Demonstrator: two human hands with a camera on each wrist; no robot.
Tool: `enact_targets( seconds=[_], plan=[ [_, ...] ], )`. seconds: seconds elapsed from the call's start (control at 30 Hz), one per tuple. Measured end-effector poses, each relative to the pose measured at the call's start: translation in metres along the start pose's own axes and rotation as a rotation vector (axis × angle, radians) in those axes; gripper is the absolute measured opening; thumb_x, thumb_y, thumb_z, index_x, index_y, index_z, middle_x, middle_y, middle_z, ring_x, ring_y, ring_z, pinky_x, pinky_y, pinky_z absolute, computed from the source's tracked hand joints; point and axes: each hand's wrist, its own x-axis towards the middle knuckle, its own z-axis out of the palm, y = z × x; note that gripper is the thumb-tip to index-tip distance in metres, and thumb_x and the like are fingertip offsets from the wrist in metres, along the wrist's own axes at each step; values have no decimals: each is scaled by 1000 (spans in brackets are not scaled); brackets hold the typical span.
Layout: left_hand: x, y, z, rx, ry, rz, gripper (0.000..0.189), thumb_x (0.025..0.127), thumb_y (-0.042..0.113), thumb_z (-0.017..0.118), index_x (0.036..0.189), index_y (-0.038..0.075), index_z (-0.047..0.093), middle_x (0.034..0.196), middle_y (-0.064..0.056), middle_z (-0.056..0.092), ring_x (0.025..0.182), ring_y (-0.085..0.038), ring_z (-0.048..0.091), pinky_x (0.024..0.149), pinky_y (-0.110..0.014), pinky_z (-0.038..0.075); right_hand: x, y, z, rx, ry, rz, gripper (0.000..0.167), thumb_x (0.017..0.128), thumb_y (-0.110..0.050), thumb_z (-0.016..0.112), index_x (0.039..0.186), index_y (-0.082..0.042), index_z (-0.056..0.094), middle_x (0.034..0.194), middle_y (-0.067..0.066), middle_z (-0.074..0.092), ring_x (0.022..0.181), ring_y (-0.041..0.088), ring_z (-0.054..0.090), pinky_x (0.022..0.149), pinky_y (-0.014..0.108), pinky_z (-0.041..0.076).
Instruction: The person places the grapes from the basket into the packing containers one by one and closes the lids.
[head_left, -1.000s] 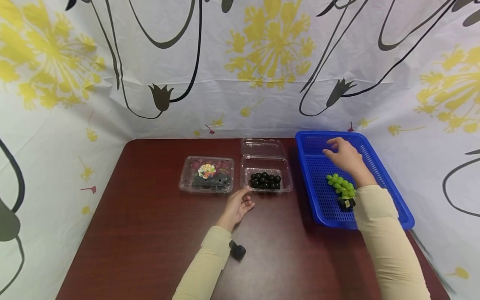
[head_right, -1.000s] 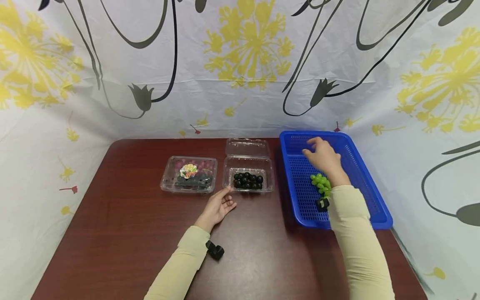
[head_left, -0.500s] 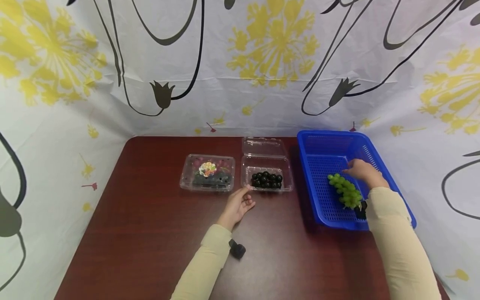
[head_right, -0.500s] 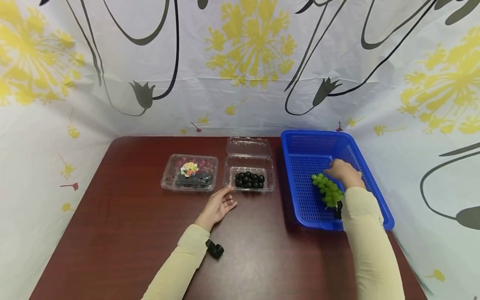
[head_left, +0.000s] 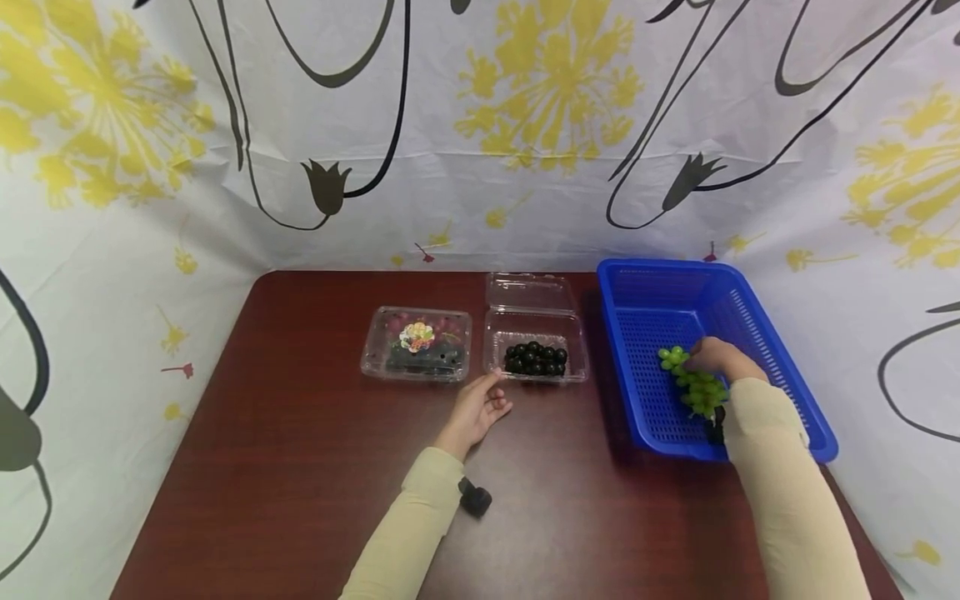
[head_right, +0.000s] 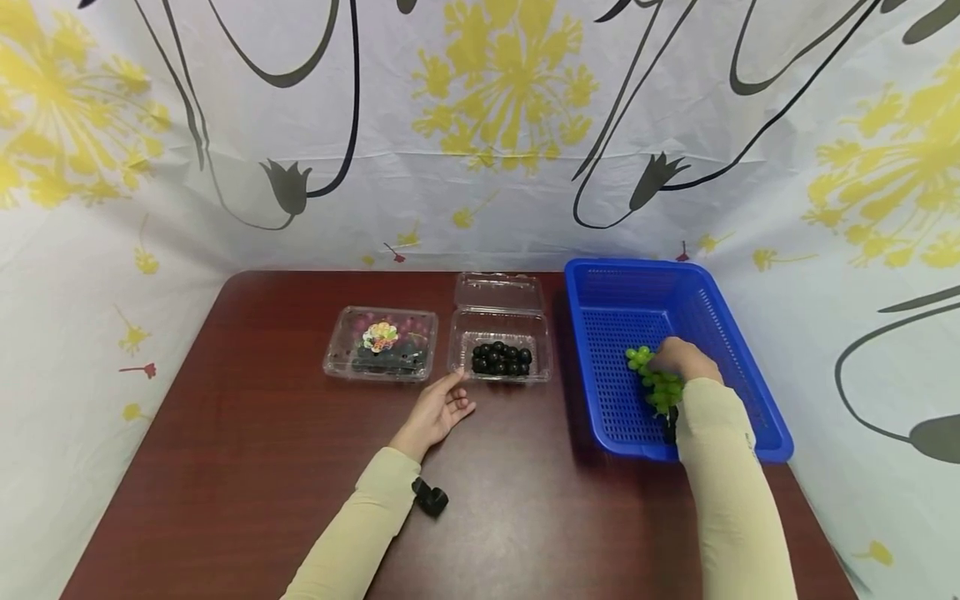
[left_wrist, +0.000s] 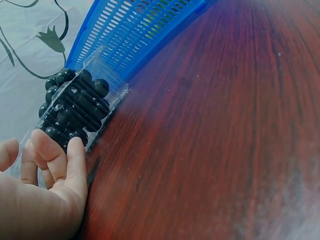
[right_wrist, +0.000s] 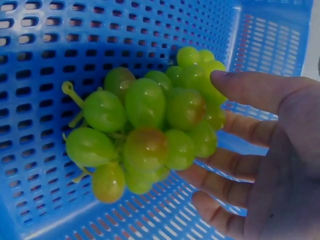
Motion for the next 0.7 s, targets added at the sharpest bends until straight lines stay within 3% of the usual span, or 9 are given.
enact_targets(
  seconds=[0.07, 0.17, 0.33, 0.43, 0.7],
  plan=[
    [0, 0, 0, 2, 1, 2, 26, 94, 29, 63, 108, 8, 60, 70, 3, 52, 65, -9, 52, 76, -30, 55, 3, 0, 3, 18, 8, 1, 27, 87, -18, 60, 66, -7, 47, 65, 4, 47, 64, 21, 47, 62, 36, 42],
    [0, 0, 1, 4, 3, 2, 26, 94, 28, 62, 109, 7, 60, 70, 3, 52, 65, -8, 52, 77, -30, 55, 6, 0, 6, 63, -3, 30, 36, 88, -19, 61, 63, -17, 35, 61, -6, 31, 58, 13, 33, 58, 31, 33],
    [0, -1, 0, 0, 3, -3, 22, 95, 27, 62, 106, 8, 60, 71, 3, 52, 65, -9, 52, 78, -30, 55, 3, -2, 8, 82, -25, 134, 27, 88, -26, 64, 74, -7, 51, 70, 3, 47, 65, 19, 45, 65, 40, 44],
    [0, -1, -1, -2, 2, -7, 22, 95, 28, 62, 106, 8, 60, 71, 3, 52, 65, -9, 52, 77, -30, 55, 0, -3, 8, 63, -32, 191, 34, 87, -32, 66, 94, 1, 59, 91, 14, 58, 83, 29, 55, 76, 52, 47],
    [0, -1, -1, 1, 2, -3, 25, 94, 29, 63, 107, 7, 60, 71, 2, 52, 65, -9, 52, 78, -31, 55, 0, -4, 10, 43, -61, 208, 31, 89, -34, 64, 90, -3, 63, 87, 11, 59, 82, 27, 55, 78, 57, 45]
  ],
)
